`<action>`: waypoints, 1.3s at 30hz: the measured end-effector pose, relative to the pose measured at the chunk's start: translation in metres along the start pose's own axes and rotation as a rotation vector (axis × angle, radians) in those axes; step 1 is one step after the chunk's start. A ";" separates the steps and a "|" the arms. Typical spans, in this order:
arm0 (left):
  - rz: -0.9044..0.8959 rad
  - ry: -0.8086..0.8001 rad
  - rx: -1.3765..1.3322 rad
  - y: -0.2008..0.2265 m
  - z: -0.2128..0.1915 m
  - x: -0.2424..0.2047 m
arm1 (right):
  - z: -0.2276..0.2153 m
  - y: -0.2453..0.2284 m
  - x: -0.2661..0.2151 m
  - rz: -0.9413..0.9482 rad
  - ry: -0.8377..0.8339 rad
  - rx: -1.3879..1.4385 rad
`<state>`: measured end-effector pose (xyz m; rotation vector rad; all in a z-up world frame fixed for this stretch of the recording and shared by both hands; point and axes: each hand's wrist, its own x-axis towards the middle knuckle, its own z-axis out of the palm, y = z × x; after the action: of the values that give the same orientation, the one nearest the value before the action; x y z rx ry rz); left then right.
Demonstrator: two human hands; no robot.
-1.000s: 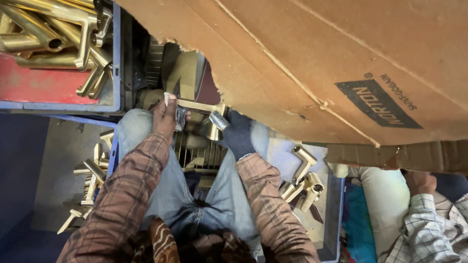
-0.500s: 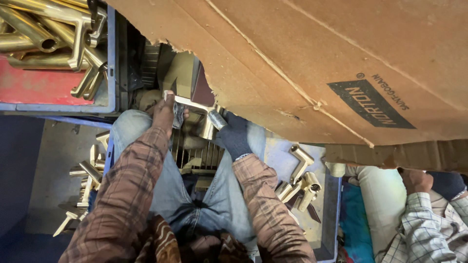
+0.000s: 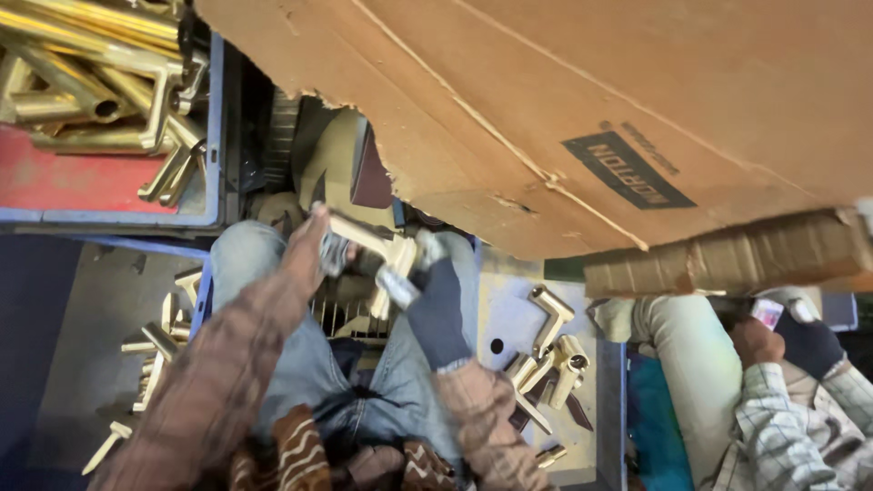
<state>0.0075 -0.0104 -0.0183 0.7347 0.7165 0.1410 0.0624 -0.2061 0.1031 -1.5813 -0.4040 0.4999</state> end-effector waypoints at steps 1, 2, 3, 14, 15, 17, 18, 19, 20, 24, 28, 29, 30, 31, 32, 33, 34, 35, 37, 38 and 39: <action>-0.006 0.070 0.087 0.005 0.002 -0.033 | -0.006 -0.004 -0.011 -0.065 -0.020 -0.085; -0.018 0.144 0.176 0.006 0.003 -0.070 | -0.010 -0.006 -0.024 -0.120 -0.038 -0.170; 0.135 0.012 0.182 0.013 0.007 -0.092 | -0.015 -0.006 -0.029 -0.168 -0.039 -0.195; 0.362 -0.176 0.175 0.043 0.034 -0.202 | -0.037 -0.016 -0.055 -0.546 -0.199 -0.249; 0.375 -0.184 0.167 0.041 0.035 -0.204 | -0.037 -0.017 -0.057 -0.487 -0.209 -0.215; 0.392 -0.205 0.181 0.036 0.038 -0.205 | -0.040 -0.015 -0.058 -0.368 -0.222 -0.148; 0.398 -0.217 0.204 0.034 0.039 -0.205 | -0.041 -0.015 -0.059 -0.366 -0.207 -0.194; 0.405 -0.229 0.228 0.033 0.041 -0.205 | -0.042 -0.014 -0.061 -0.363 -0.191 -0.239; 0.381 -0.251 0.202 0.034 0.041 -0.202 | -0.040 -0.014 -0.060 -0.362 -0.181 -0.281; 0.254 -0.387 0.077 0.037 0.033 -0.193 | -0.040 -0.009 -0.063 -0.309 -0.073 -0.297; 0.324 -0.438 0.238 0.036 0.032 -0.173 | -0.043 -0.008 -0.053 -0.235 -0.068 -0.193; 0.367 -0.444 0.252 0.036 0.033 -0.167 | -0.044 -0.008 -0.047 -0.204 -0.074 -0.144; 0.409 -0.450 0.263 0.035 0.035 -0.161 | -0.044 -0.007 -0.041 -0.203 -0.085 -0.144; 0.452 -0.455 0.275 0.033 0.034 -0.154 | -0.045 -0.005 -0.035 -0.203 -0.095 -0.144; 0.411 -0.412 0.305 0.031 0.034 -0.147 | -0.046 -0.003 -0.030 -0.200 -0.105 -0.144; 0.370 -0.370 0.335 0.029 0.034 -0.138 | -0.047 0.000 -0.024 -0.170 -0.111 -0.161; 0.328 -0.327 0.366 0.027 0.033 -0.129 | -0.048 0.003 -0.017 -0.140 -0.117 -0.176; 0.343 -0.353 0.329 0.026 0.032 -0.119 | -0.050 0.006 -0.009 -0.110 -0.124 -0.191; 0.370 -0.404 0.252 0.020 0.030 -0.098 | -0.053 0.015 0.007 -0.184 -0.118 -0.296; 0.305 -0.389 0.205 0.016 0.028 -0.087 | -0.055 0.020 0.013 -0.220 -0.115 -0.350; 0.240 -0.374 0.158 0.011 0.025 -0.077 | -0.056 0.025 0.017 -0.214 -0.106 -0.337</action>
<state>-0.0329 -0.0442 0.0439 0.9663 0.2834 0.1611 0.1060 -0.2461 0.0791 -1.8126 -0.7608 0.3637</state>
